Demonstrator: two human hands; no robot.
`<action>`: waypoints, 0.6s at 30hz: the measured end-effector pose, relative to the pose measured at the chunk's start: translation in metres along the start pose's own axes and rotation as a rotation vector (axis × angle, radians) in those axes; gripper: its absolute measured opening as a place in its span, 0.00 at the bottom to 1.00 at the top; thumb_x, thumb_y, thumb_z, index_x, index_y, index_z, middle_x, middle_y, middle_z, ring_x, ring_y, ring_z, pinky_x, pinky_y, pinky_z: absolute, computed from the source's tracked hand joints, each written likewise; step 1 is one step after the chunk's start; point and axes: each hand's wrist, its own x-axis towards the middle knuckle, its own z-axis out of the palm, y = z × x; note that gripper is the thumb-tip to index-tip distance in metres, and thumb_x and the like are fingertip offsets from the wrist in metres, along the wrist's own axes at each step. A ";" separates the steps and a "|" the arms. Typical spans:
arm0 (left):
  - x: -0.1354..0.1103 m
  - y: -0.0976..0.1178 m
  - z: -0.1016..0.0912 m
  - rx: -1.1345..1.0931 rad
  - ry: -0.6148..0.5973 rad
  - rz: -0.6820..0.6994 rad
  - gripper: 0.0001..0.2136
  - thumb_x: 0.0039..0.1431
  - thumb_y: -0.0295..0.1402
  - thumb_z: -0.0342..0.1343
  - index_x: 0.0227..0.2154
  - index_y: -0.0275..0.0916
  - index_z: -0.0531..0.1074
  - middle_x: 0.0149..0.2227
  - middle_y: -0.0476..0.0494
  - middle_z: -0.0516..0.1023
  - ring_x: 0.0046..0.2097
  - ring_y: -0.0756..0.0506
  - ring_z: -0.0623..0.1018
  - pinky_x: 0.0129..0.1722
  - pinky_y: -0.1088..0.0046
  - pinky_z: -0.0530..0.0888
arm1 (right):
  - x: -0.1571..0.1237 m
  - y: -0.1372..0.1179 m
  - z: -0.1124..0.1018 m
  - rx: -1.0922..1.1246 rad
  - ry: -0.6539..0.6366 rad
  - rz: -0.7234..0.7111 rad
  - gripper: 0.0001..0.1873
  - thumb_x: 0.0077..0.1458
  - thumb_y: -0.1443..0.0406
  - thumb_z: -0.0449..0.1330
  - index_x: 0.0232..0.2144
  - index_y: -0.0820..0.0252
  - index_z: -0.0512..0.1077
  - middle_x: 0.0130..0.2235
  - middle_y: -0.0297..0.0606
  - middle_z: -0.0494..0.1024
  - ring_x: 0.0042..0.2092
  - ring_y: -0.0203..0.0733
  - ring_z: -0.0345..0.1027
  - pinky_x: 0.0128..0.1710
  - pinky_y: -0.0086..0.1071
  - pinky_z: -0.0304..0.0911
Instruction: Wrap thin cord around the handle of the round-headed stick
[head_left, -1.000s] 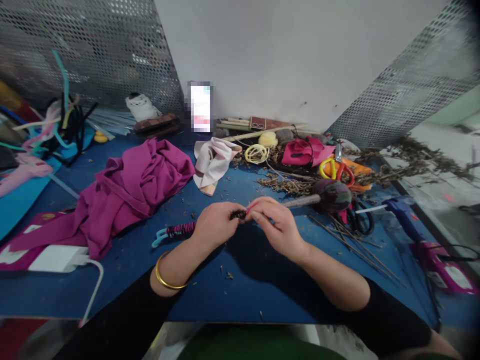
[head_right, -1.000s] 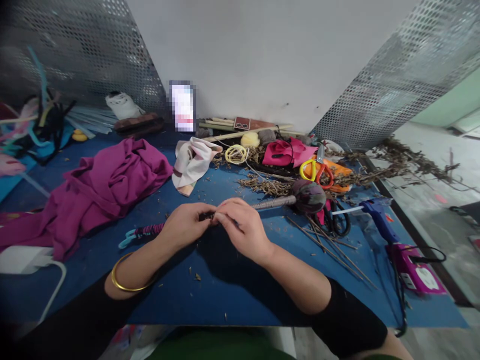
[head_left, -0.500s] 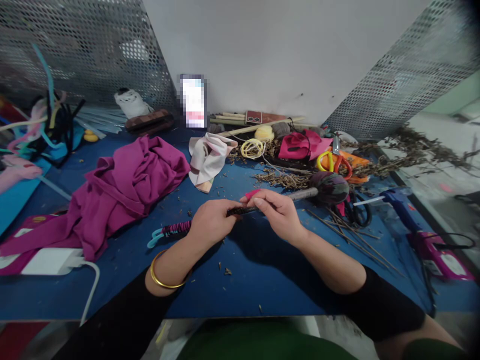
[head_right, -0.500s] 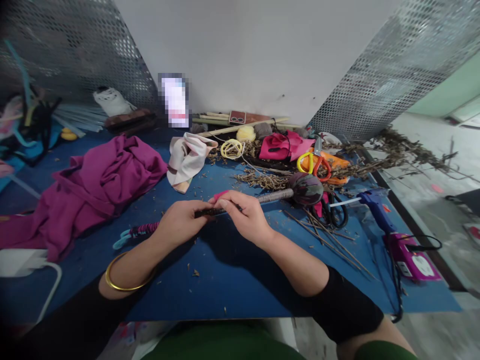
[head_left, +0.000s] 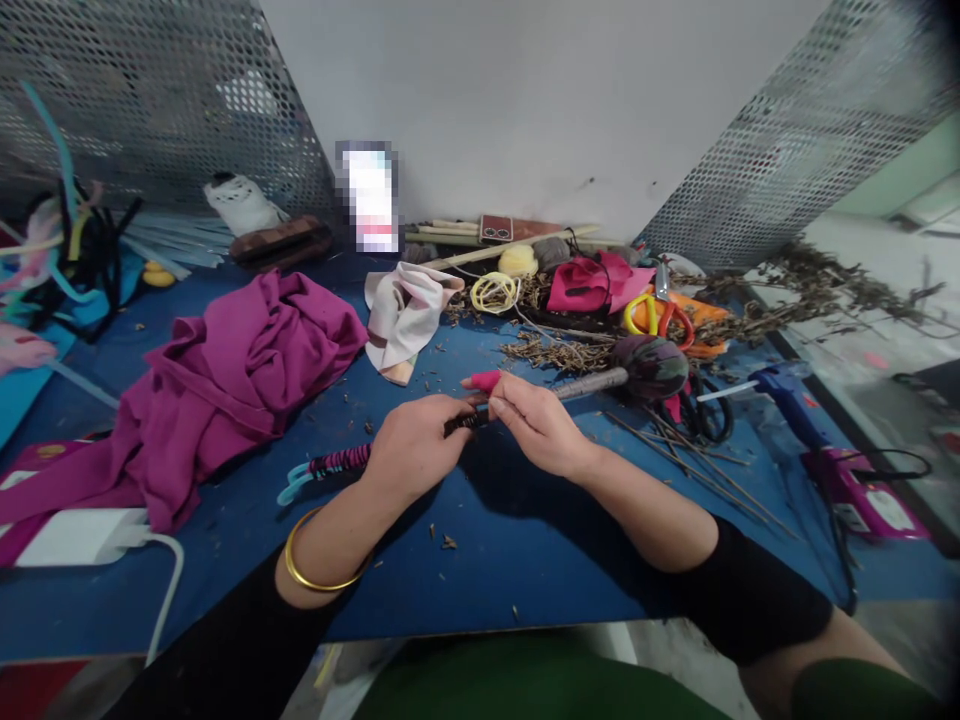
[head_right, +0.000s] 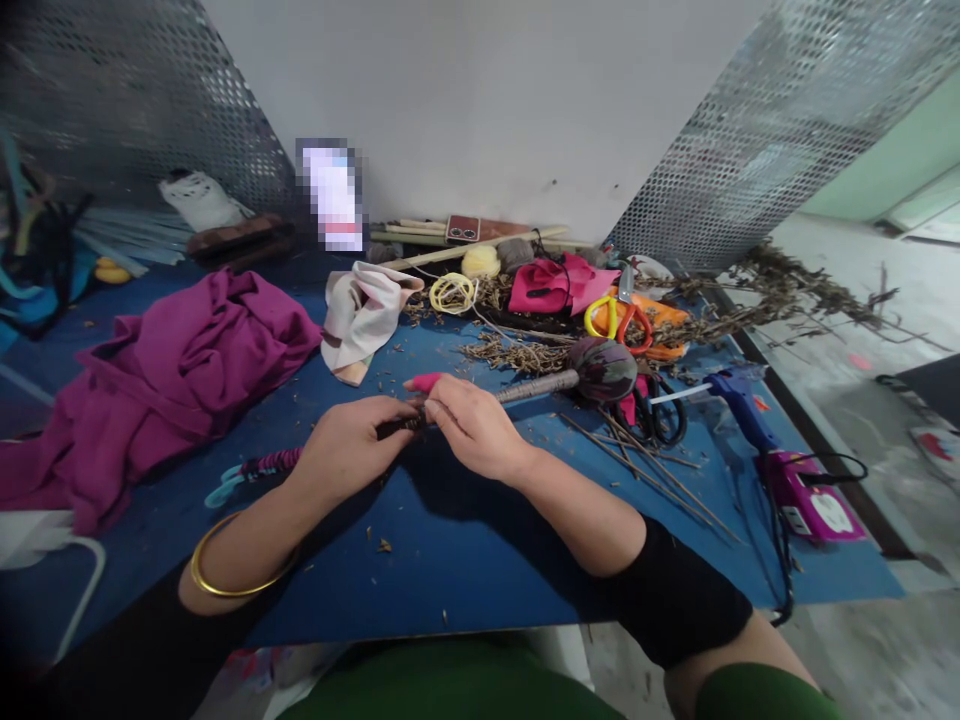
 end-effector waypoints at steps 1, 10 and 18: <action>0.000 -0.001 0.001 0.000 0.008 0.013 0.11 0.53 0.30 0.55 0.38 0.44 0.79 0.41 0.47 0.82 0.43 0.42 0.80 0.41 0.70 0.73 | 0.000 0.000 0.000 -0.017 -0.017 -0.013 0.11 0.64 0.68 0.46 0.29 0.57 0.61 0.49 0.44 0.75 0.52 0.42 0.68 0.49 0.39 0.64; -0.004 0.004 0.002 0.156 0.008 0.039 0.13 0.58 0.32 0.52 0.43 0.43 0.76 0.43 0.45 0.82 0.44 0.39 0.80 0.42 0.65 0.73 | 0.002 0.001 -0.002 -0.070 -0.046 -0.008 0.11 0.65 0.68 0.45 0.29 0.57 0.59 0.54 0.49 0.70 0.61 0.43 0.59 0.54 0.42 0.62; -0.007 0.004 0.002 0.172 0.022 0.075 0.13 0.58 0.30 0.52 0.44 0.45 0.73 0.39 0.49 0.83 0.40 0.43 0.81 0.36 0.71 0.73 | 0.001 -0.001 -0.003 -0.087 -0.075 0.007 0.11 0.65 0.69 0.44 0.30 0.57 0.59 0.56 0.48 0.68 0.62 0.42 0.58 0.55 0.41 0.61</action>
